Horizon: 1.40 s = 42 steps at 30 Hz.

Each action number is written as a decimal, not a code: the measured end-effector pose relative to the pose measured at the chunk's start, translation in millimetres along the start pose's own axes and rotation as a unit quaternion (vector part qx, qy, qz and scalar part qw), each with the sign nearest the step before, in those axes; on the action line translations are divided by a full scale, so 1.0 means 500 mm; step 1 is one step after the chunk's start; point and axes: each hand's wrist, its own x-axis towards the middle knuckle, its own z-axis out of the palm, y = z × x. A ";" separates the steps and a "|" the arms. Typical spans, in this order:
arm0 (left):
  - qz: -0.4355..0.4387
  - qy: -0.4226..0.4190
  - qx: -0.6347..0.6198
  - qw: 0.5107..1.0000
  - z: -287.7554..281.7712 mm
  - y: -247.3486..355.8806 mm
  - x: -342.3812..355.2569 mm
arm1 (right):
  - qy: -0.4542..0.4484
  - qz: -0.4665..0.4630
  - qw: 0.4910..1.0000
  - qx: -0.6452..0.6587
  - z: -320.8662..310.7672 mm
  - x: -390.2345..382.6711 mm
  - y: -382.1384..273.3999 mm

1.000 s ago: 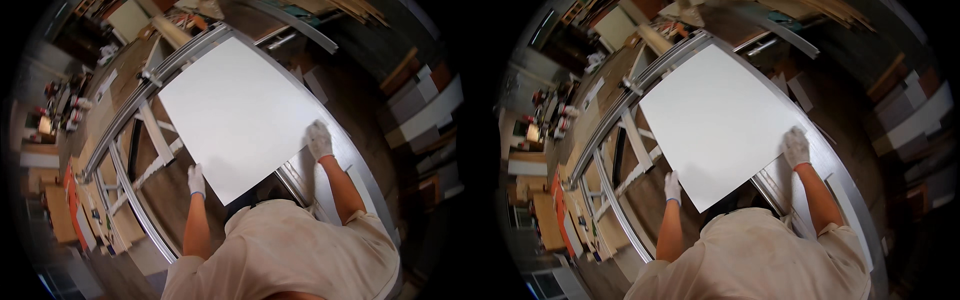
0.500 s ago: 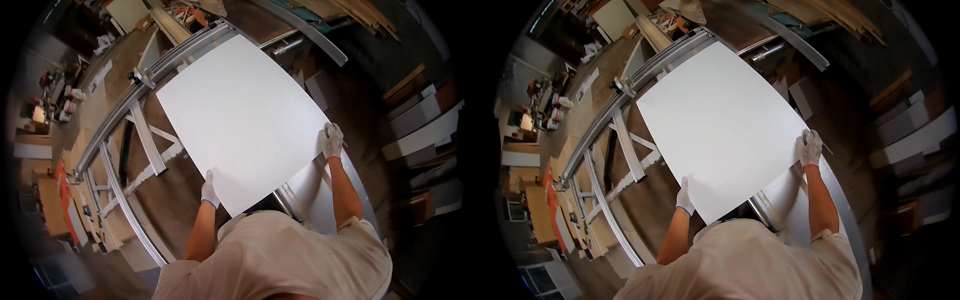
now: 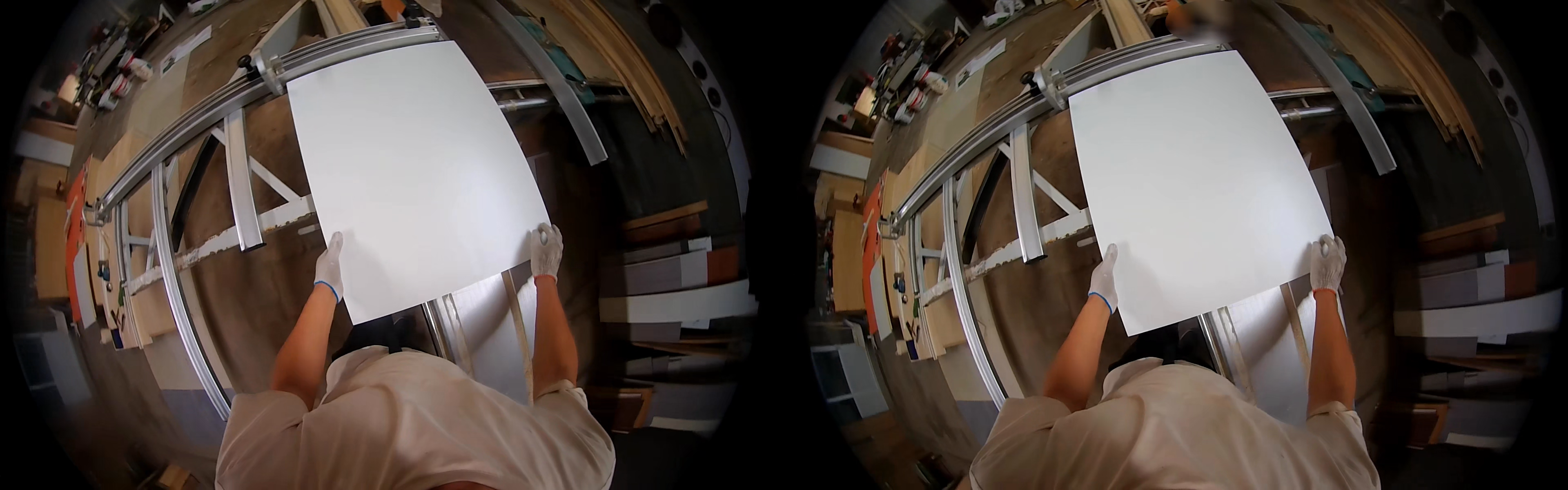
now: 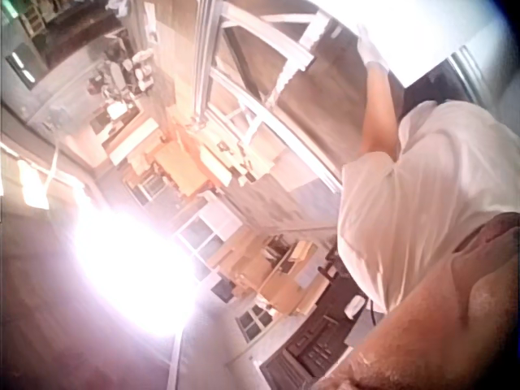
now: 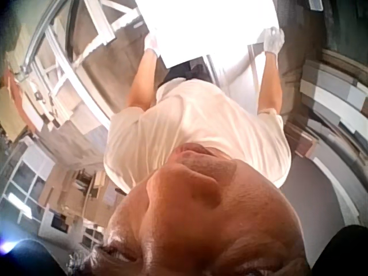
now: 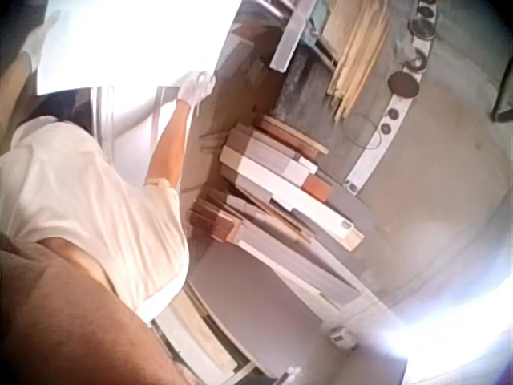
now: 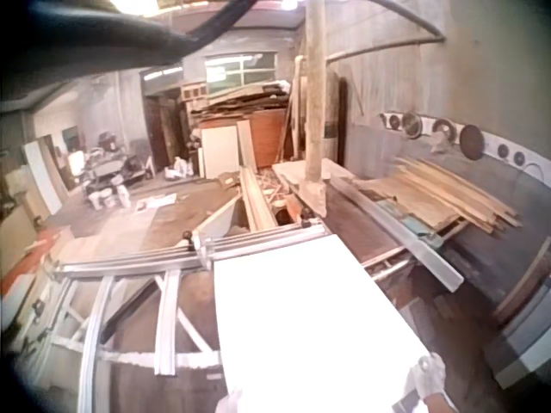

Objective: The person repeatedly picks up white rectangular panels from a workbench, carries them to a panel saw, aligns them against the fence, and pushes them through the blade. After cutting, the person returns the panels to the workbench. The person also handles small wooden strips, placing them on the saw table.

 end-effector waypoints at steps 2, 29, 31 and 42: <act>-0.006 -0.002 -0.013 1.000 0.001 0.010 0.005 | -0.009 0.005 0.999 0.042 0.010 0.012 -0.003; 0.056 -0.004 -0.034 0.998 0.011 0.040 0.081 | -0.041 0.169 0.984 -0.034 0.022 0.061 0.065; 0.046 -0.025 -0.028 0.998 -0.005 0.034 0.101 | -0.103 0.114 0.983 -0.104 0.020 0.064 0.058; 0.065 -0.022 -0.018 0.997 -0.016 0.029 0.104 | -0.028 0.171 0.985 0.023 0.002 0.058 0.043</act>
